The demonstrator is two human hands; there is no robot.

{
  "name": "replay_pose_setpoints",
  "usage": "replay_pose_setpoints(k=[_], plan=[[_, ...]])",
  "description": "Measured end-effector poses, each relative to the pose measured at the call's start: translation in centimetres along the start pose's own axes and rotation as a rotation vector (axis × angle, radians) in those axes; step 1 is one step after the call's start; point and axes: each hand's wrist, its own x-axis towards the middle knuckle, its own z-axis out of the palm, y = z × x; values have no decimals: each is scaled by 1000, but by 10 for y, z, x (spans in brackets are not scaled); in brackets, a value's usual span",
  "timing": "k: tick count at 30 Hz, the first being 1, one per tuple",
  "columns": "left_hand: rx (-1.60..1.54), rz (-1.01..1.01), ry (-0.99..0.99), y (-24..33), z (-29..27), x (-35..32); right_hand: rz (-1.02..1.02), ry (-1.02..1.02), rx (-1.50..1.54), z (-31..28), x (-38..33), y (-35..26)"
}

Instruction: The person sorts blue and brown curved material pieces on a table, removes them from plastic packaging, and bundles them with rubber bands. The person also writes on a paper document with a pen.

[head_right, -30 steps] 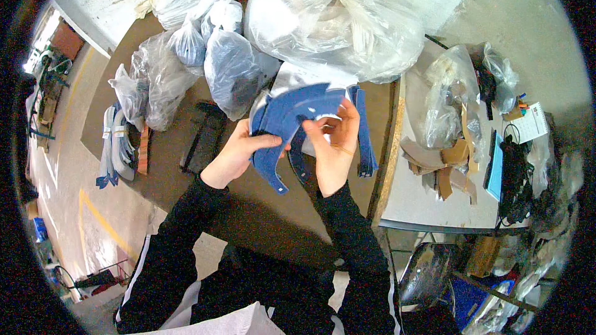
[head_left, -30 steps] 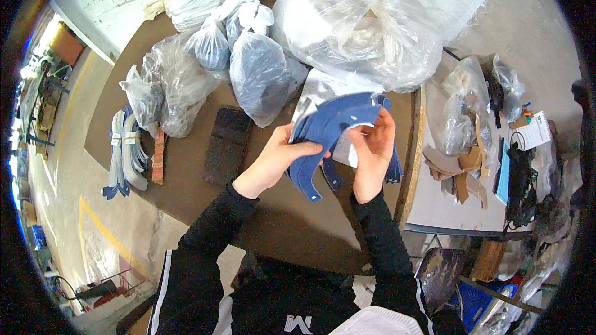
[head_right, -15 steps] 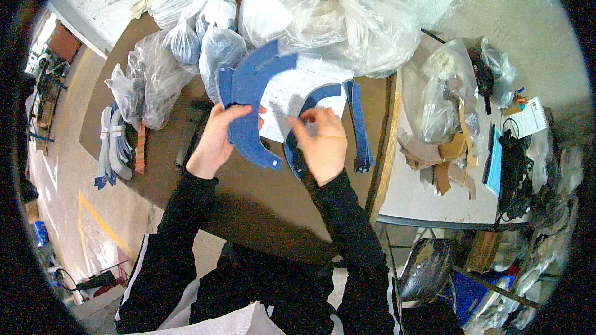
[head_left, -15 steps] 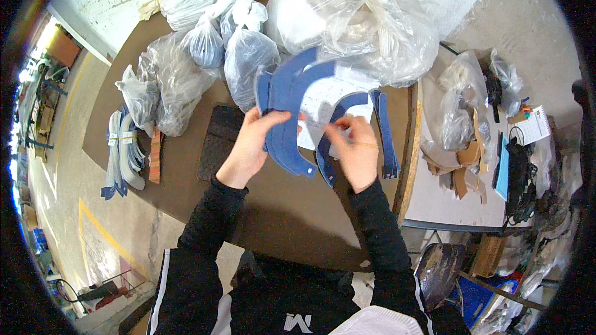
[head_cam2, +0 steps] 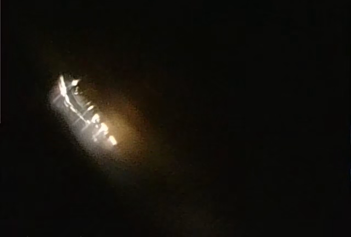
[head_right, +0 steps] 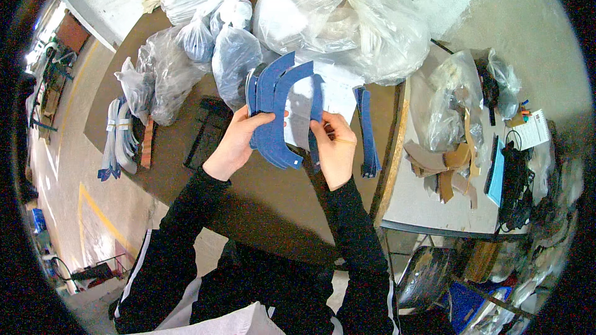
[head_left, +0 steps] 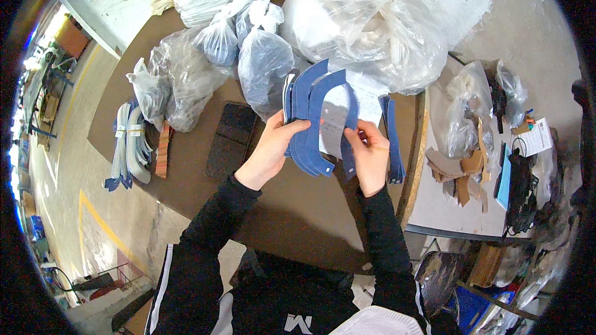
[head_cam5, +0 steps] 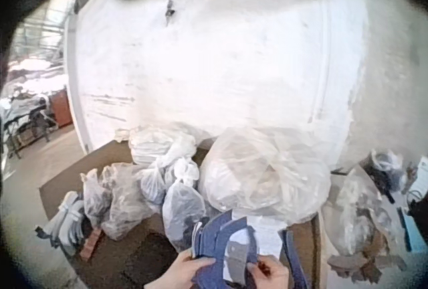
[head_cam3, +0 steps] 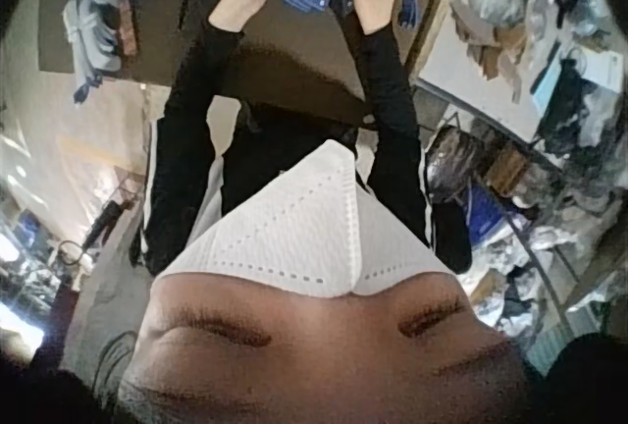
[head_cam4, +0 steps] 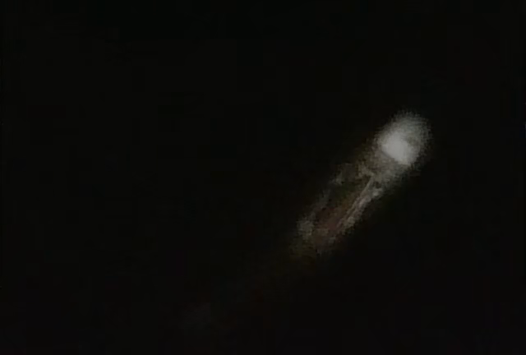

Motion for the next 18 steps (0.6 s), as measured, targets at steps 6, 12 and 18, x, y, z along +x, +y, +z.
replay_pose_setpoints(k=[6,12,18], plan=[[-4,9,16,-18,1,4,102,-116,390,6,-11,-26],[-83,21,76,-22,11,-2,336,-300,131,19,-16,-26],[-5,95,23,-26,6,2,79,-148,-17,22,-18,-14]])
